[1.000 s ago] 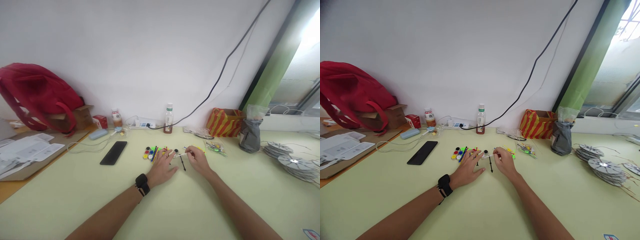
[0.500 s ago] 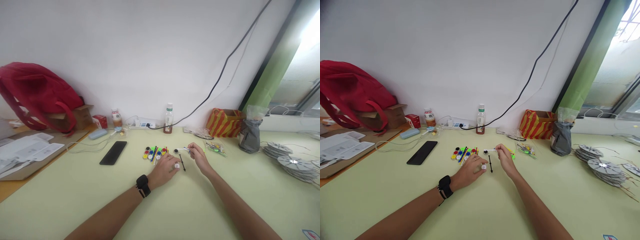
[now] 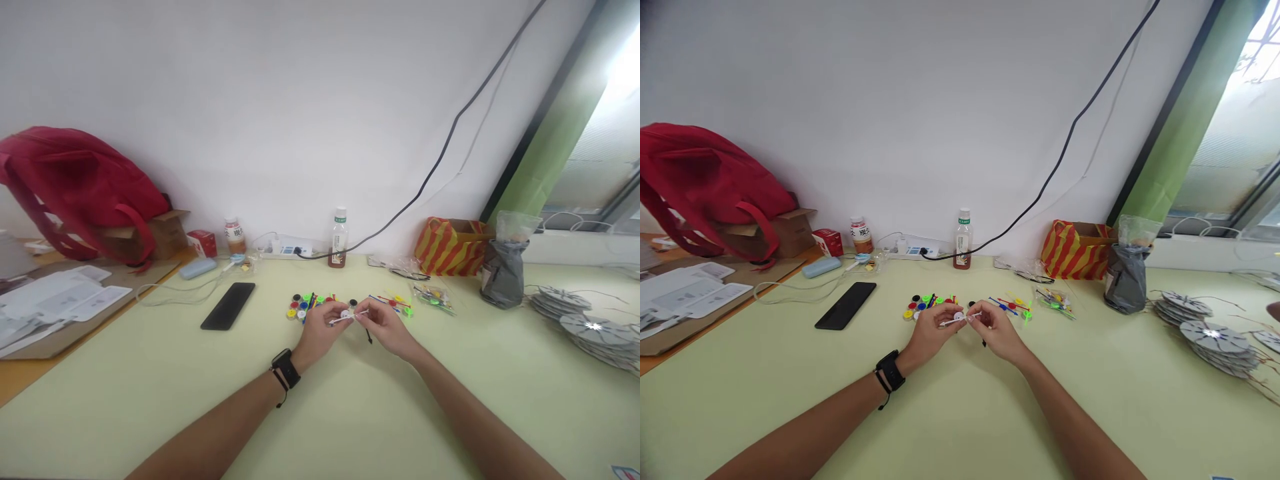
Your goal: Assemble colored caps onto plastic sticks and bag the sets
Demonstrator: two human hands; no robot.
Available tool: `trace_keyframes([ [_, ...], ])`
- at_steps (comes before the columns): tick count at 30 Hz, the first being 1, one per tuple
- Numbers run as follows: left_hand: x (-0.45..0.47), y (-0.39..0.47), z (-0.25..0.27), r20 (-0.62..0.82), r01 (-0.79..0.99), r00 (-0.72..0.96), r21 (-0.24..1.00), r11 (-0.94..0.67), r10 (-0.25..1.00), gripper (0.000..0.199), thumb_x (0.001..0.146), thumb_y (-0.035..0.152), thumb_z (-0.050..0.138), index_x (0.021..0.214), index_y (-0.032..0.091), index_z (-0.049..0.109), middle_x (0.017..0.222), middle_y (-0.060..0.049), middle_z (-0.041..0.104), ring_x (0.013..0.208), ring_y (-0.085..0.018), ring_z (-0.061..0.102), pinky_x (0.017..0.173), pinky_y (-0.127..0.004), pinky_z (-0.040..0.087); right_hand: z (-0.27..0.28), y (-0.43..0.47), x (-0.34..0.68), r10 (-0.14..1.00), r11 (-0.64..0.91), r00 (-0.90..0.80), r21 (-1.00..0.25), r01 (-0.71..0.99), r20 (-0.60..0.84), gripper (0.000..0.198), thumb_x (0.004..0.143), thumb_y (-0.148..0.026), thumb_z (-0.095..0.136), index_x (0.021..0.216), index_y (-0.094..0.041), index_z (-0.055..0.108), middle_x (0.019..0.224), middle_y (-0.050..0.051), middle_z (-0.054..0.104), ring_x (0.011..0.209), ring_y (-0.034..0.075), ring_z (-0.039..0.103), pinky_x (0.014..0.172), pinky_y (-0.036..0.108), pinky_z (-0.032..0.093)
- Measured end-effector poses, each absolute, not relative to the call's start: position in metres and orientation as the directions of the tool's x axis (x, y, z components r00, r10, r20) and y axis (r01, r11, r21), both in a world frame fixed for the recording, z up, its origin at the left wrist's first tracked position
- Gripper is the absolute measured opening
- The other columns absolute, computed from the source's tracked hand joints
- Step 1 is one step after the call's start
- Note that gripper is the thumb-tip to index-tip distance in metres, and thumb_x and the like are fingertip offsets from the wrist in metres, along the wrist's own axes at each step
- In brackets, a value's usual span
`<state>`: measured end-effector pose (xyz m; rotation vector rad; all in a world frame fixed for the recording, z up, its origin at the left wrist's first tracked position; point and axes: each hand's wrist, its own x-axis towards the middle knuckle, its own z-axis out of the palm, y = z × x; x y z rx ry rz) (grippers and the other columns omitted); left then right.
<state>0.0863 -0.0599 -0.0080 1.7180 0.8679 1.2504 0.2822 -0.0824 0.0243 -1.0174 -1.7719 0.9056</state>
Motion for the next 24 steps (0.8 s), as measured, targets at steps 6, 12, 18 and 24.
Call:
trace_keyframes([
  [6,0.089,-0.067,-0.003,0.409,0.030,0.306,0.898,-0.439,0.860,0.032,0.086,0.039,0.076,0.109,0.017,0.075,0.109,-0.011,0.078,0.098,-0.025,0.075,0.091,-0.041,0.064,0.020,-0.081,0.284,0.892,0.441,-0.272,-0.829,0.343,0.361,0.030,0.095,-0.051,0.058,0.097,-0.022,0.067,0.092,0.007,0.069,0.071,0.018,0.059,0.061,0.029,0.046],
  [12,0.084,-0.065,0.000,0.468,0.118,0.317,0.844,-0.524,0.825,0.027,0.088,0.039,0.074,0.107,0.020,0.078,0.105,-0.009,0.077,0.097,-0.024,0.073,0.087,-0.038,0.062,0.024,-0.081,0.288,0.890,0.445,-0.281,-0.820,0.360,0.359,0.028,0.095,-0.048,0.059,0.095,-0.021,0.068,0.083,0.004,0.066,0.065,0.016,0.054,0.058,0.028,0.044],
  [18,0.081,-0.063,0.003,0.486,0.183,0.367,0.798,-0.574,0.793,0.019,0.086,0.035,0.077,0.100,0.022,0.080,0.098,-0.008,0.078,0.091,-0.023,0.072,0.087,-0.038,0.058,0.026,-0.081,0.290,0.913,0.381,-0.271,-0.876,0.295,0.306,0.026,0.091,-0.046,0.063,0.098,-0.022,0.066,0.072,-0.001,0.055,0.065,0.016,0.050,0.059,0.027,0.040],
  [24,0.083,-0.063,0.004,0.411,0.076,0.435,0.870,-0.487,0.802,0.020,0.086,0.034,0.077,0.096,0.017,0.078,0.095,-0.009,0.078,0.087,-0.021,0.073,0.083,-0.035,0.060,0.029,-0.083,0.291,0.914,0.360,-0.283,-0.900,0.244,0.289,0.031,0.089,-0.051,0.066,0.098,-0.022,0.065,0.073,-0.002,0.052,0.067,0.016,0.049,0.060,0.027,0.040],
])
